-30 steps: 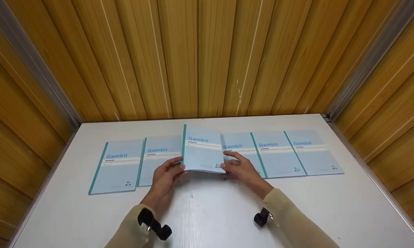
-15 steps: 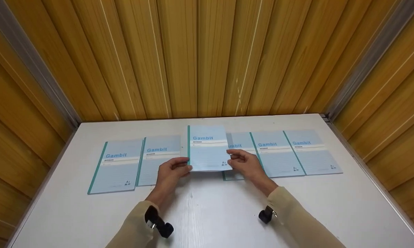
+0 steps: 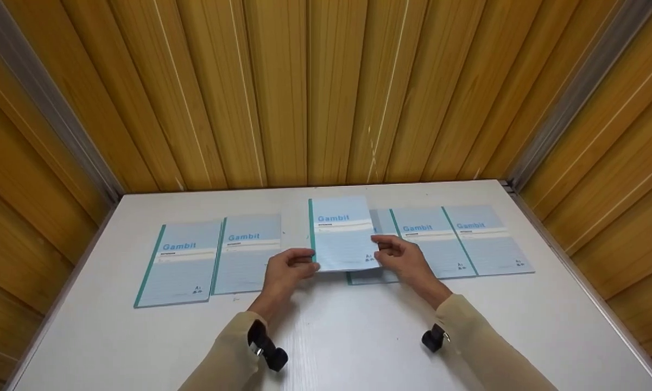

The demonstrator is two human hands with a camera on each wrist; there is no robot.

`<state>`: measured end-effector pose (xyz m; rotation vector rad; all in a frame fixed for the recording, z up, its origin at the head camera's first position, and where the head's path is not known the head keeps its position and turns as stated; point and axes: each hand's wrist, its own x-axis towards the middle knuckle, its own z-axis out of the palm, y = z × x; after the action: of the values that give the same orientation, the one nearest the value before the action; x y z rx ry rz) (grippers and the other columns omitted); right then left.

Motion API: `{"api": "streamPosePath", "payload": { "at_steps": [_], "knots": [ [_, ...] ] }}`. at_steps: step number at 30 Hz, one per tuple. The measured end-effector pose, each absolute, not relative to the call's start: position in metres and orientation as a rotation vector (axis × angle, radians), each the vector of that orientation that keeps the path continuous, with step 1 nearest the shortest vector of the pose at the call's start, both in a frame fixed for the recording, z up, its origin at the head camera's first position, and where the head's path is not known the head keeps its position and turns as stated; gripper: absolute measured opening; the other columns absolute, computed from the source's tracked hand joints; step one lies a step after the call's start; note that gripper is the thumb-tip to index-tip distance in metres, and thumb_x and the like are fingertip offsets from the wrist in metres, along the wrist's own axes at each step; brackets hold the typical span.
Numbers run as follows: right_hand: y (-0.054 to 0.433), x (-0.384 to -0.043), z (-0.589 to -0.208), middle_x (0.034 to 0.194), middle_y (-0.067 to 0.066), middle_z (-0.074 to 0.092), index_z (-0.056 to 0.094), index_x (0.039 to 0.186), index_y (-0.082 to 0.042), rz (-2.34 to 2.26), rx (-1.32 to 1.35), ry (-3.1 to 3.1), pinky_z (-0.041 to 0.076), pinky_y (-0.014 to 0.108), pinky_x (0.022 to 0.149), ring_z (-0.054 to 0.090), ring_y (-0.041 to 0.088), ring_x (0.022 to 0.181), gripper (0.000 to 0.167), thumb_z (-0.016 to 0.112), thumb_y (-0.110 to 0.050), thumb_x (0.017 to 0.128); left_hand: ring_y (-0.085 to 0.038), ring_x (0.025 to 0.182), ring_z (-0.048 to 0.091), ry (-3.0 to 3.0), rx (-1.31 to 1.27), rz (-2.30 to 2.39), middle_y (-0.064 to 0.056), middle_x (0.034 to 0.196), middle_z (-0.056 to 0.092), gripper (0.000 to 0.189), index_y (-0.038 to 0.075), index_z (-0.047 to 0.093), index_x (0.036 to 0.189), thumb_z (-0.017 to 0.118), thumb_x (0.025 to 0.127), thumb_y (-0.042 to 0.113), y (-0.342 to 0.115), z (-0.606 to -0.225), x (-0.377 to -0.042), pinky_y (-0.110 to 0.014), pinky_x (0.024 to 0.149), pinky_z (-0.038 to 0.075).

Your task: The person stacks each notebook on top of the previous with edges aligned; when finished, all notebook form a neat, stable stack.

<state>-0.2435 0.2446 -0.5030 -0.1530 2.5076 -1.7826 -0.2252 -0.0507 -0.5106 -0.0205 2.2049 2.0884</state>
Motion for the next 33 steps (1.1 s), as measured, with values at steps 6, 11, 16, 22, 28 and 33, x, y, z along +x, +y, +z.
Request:
{"api": "streamPosePath", "payload": {
  "at_steps": [6,11,16,22,28,33],
  "knots": [
    [0.257,-0.244,-0.505,0.135,0.011,0.067,0.068,0.14,-0.007,-1.753,-0.144,2.538,0.055,0.022,0.09,0.062,0.025,0.117,0.041,0.074,-0.009,0.1,-0.021,0.095,0.072,2.205,-0.003,2.088,-0.009,0.107,0.074,0.034,0.001,0.074,0.122,0.084,0.09,0.003,-0.039,-0.514,-0.227,-0.034,0.085,0.061],
    [0.267,-0.244,-0.509,0.134,0.013,0.067,0.067,0.14,-0.004,-1.741,-0.147,2.557,0.056,0.022,0.089,0.063,0.025,0.117,0.041,0.075,-0.008,0.1,-0.021,0.093,0.072,2.187,-0.033,2.074,-0.008,0.104,0.074,0.032,0.002,0.075,0.12,0.084,0.089,0.003,-0.028,-0.517,-0.228,-0.034,0.084,0.061],
    [0.275,-0.244,-0.514,0.135,0.014,0.067,0.067,0.14,-0.004,-1.699,-0.129,2.581,0.055,0.022,0.089,0.063,0.025,0.117,0.042,0.074,-0.008,0.1,-0.019,0.091,0.071,2.22,-0.043,2.045,-0.006,0.103,0.074,0.03,0.003,0.076,0.117,0.084,0.088,0.002,-0.018,-0.52,-0.228,-0.032,0.081,0.06],
    [0.284,-0.244,-0.514,0.135,0.016,0.067,0.067,0.14,-0.002,-1.681,-0.11,2.586,0.055,0.021,0.09,0.064,0.026,0.117,0.041,0.074,-0.008,0.1,-0.018,0.089,0.07,2.254,-0.049,2.012,-0.005,0.101,0.074,0.03,0.004,0.075,0.117,0.084,0.089,0.001,-0.007,-0.522,-0.229,-0.032,0.078,0.059],
    [0.293,-0.243,-0.516,0.137,0.015,0.066,0.065,0.142,-0.003,-1.642,-0.114,2.61,0.053,0.018,0.09,0.062,0.027,0.118,0.042,0.073,-0.009,0.101,-0.019,0.09,0.069,2.251,-0.069,1.982,-0.004,0.102,0.073,0.03,0.006,0.075,0.118,0.083,0.089,0.001,0.003,-0.521,-0.23,-0.031,0.081,0.059],
    [0.298,-0.242,-0.516,0.138,0.017,0.065,0.063,0.144,0.0,-1.601,-0.114,2.641,0.052,0.017,0.09,0.062,0.028,0.119,0.044,0.072,-0.01,0.102,-0.019,0.09,0.069,2.259,-0.068,1.965,-0.004,0.101,0.072,0.029,0.006,0.076,0.118,0.082,0.09,0.0,0.01,-0.522,-0.231,-0.03,0.083,0.059]
  ]
}}
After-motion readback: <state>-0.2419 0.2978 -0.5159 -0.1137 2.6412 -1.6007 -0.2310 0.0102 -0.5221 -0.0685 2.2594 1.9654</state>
